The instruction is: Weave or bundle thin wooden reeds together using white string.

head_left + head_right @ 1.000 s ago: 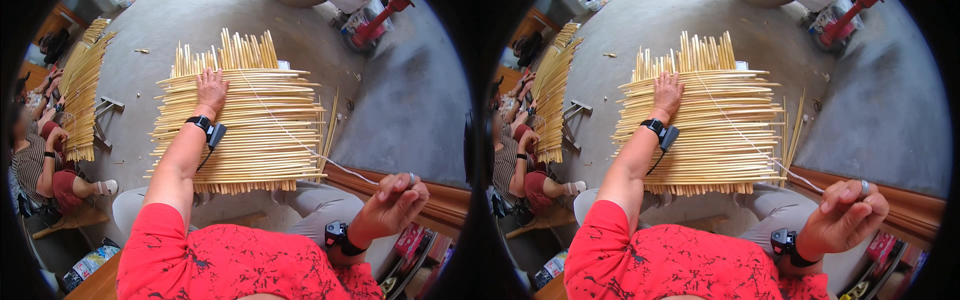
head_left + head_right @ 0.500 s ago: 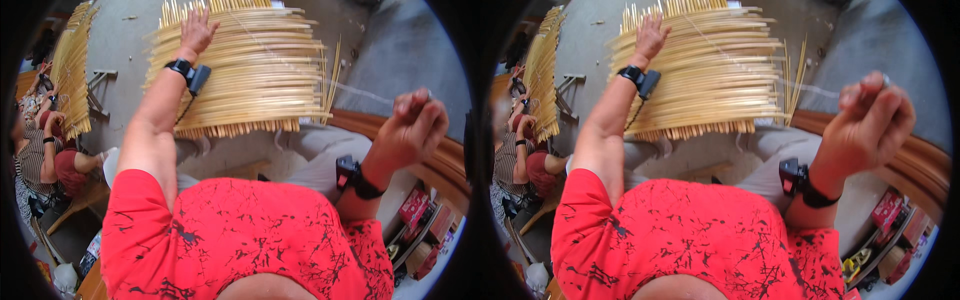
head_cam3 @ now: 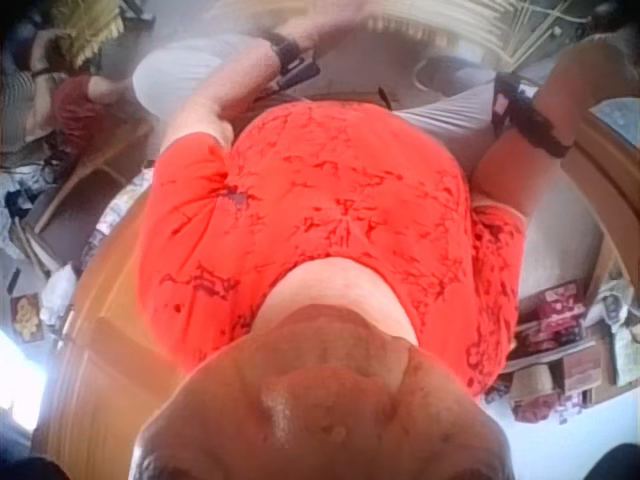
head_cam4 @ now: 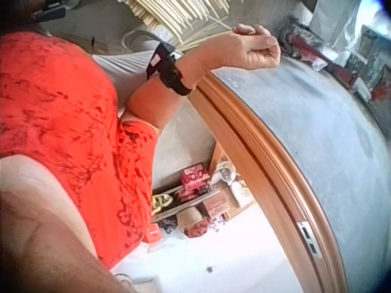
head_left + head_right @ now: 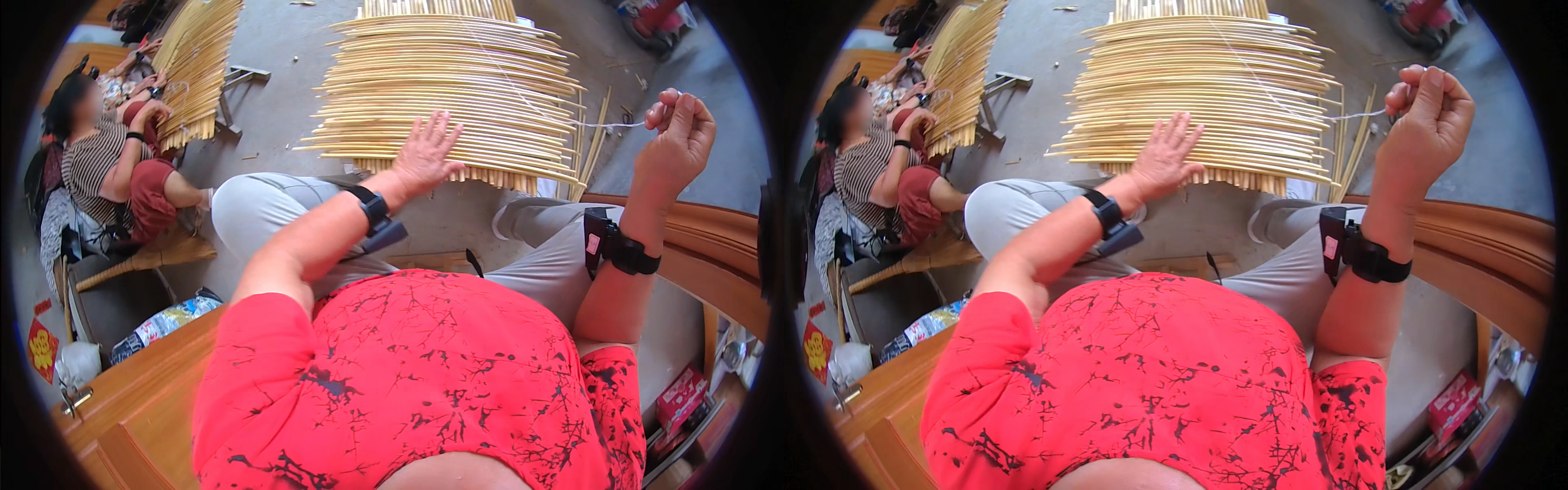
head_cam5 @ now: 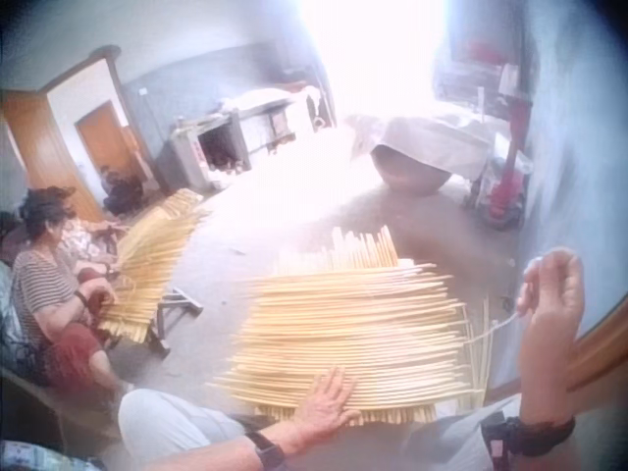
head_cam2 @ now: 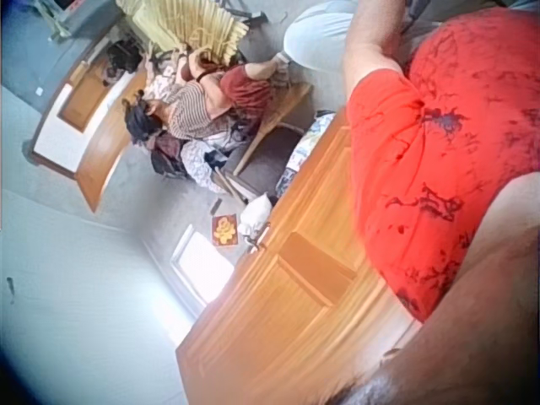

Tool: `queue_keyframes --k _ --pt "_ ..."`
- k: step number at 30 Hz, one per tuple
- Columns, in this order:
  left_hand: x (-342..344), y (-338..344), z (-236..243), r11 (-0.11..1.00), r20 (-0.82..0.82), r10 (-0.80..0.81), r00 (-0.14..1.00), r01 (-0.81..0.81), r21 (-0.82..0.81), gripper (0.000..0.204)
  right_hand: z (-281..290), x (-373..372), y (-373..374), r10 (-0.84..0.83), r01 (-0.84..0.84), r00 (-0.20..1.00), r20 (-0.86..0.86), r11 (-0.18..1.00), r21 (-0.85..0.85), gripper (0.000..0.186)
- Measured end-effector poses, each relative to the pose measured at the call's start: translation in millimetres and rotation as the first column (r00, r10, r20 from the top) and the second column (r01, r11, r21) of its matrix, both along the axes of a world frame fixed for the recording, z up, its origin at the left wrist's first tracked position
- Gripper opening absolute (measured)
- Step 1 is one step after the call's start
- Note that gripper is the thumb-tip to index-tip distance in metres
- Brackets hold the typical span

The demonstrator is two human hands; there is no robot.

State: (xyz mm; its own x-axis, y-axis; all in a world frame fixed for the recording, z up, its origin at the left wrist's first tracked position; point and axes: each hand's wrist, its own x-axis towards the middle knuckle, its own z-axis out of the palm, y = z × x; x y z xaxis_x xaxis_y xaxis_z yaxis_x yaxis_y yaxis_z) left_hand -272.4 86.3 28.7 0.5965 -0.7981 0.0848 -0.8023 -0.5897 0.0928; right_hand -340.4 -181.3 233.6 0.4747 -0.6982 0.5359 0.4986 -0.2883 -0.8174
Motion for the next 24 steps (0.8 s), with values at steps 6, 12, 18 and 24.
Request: queue_keyframes --k 6,12,18,24 --pt "-35.7 -10.5 -25.4 0.989 -0.044 0.14 0.989 -0.141 -0.032 0.064 -7.4 6.9 -0.1 0.008 -0.009 0.998 -0.065 1.0 -0.012 0.01" --pt "-29.8 -27.4 -37.1 0.958 -0.018 0.285 0.958 -0.285 -0.025 0.06 -13.6 9.4 0.4 -0.006 0.0 0.994 -0.112 0.999 -0.052 0.008" --pt "-29.6 -33.8 -45.2 0.954 -0.023 0.296 0.955 -0.296 -0.04 0.06 -10.7 7.3 -3.3 -0.012 0.007 0.995 -0.101 0.999 -0.051 0.008" --pt "-29.8 -32.0 -38.0 0.948 -0.043 0.319 0.947 -0.319 0.008 0.06 -13.6 10.8 -2.2 0.081 -0.082 0.994 -0.071 0.997 -0.011 0.007"
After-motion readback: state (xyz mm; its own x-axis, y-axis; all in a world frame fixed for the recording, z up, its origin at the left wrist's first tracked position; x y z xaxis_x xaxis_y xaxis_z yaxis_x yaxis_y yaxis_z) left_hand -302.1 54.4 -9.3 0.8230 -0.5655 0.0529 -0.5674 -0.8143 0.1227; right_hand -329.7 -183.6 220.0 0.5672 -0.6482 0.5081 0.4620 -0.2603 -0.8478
